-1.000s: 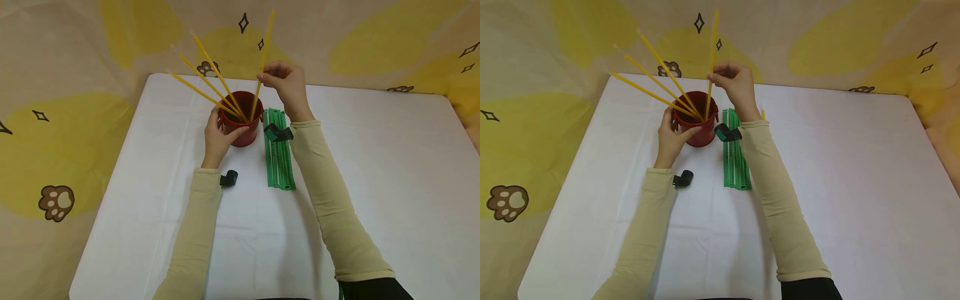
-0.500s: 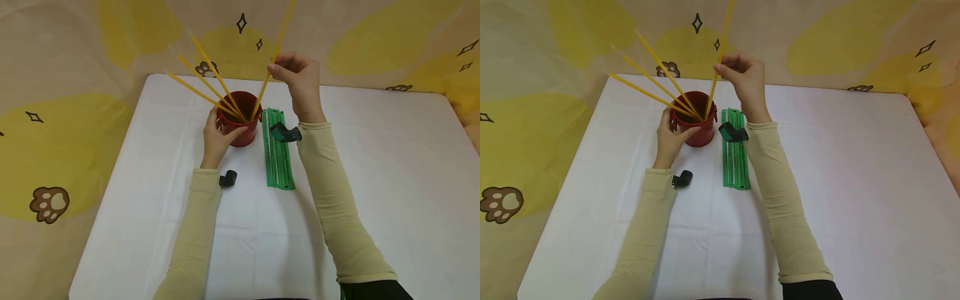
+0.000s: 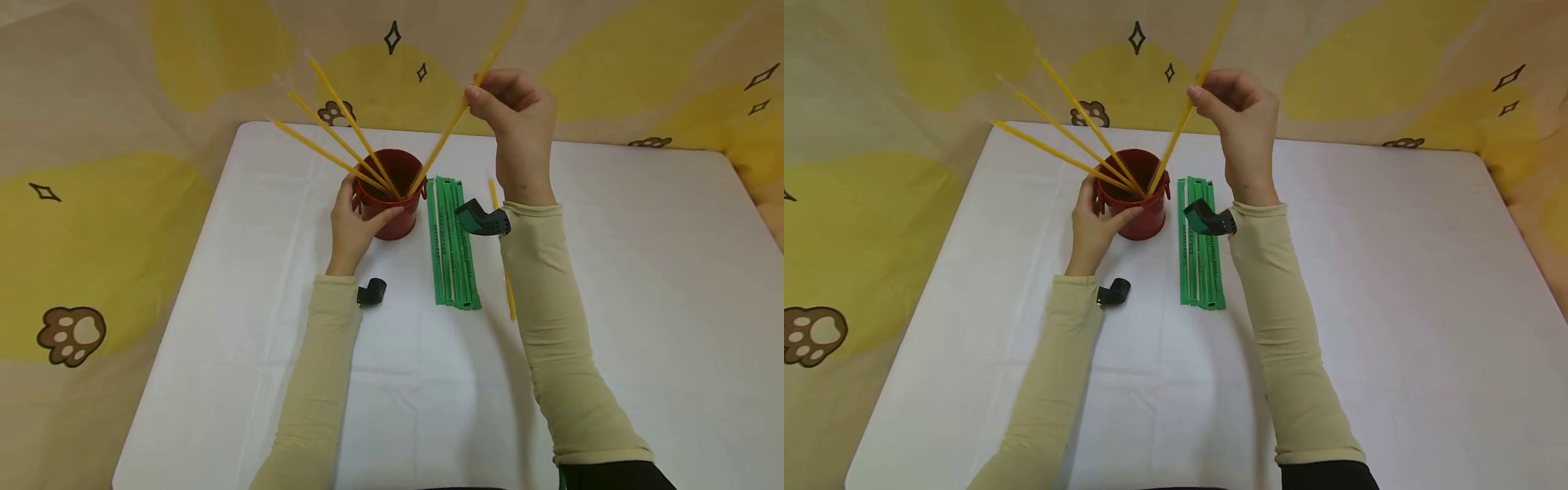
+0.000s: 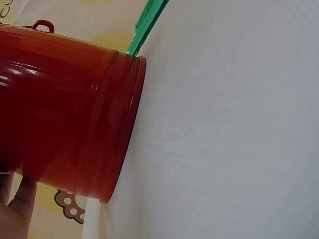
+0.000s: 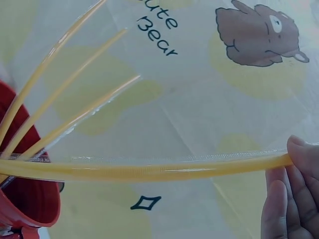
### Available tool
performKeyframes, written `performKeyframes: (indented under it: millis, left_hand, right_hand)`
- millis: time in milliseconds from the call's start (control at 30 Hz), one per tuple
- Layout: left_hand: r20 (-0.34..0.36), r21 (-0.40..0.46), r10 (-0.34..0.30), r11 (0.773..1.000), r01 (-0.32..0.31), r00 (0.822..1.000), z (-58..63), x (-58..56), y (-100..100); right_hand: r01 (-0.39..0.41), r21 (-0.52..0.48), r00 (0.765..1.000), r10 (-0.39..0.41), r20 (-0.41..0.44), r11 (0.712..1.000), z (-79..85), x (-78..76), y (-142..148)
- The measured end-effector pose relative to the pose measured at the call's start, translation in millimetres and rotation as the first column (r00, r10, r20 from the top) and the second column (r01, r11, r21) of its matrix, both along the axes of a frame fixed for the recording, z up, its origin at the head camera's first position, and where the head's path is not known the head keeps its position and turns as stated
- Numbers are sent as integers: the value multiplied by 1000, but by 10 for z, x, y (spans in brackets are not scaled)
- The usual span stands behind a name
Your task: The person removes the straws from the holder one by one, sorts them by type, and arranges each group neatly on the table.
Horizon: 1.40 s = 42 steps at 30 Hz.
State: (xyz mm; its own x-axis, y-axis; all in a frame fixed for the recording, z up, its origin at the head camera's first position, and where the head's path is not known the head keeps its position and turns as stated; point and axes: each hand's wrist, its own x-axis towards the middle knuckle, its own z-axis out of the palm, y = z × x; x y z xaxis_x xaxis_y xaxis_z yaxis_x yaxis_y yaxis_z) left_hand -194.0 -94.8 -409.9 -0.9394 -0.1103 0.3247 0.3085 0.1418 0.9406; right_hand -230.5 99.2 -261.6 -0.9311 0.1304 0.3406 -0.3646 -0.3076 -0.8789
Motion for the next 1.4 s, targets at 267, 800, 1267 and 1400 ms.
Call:
performKeyframes:
  millis: [267, 800, 1267, 1400]
  left_hand:
    - [18, 3, -9, 1000, 9, 1000, 197, 125, 19]
    - [-18, 0, -7, 1000, 7, 1000, 272, 190, 8]
    - [-12, 23, -7, 1000, 7, 1000, 10, 22, -37]
    - [-31, 25, -3, 1000, 4, 1000, -6, 15, -49]
  right_hand:
    - [6, -104, 1000, -8, -19, 995, 16, 97, 123]
    - [86, -279, 995, -95, -18, 956, -32, 181, 467]
    - [106, -223, 994, -98, 46, 969, -365, 294, 908]
    - [102, -182, 992, -87, 88, 978, -432, 316, 988]
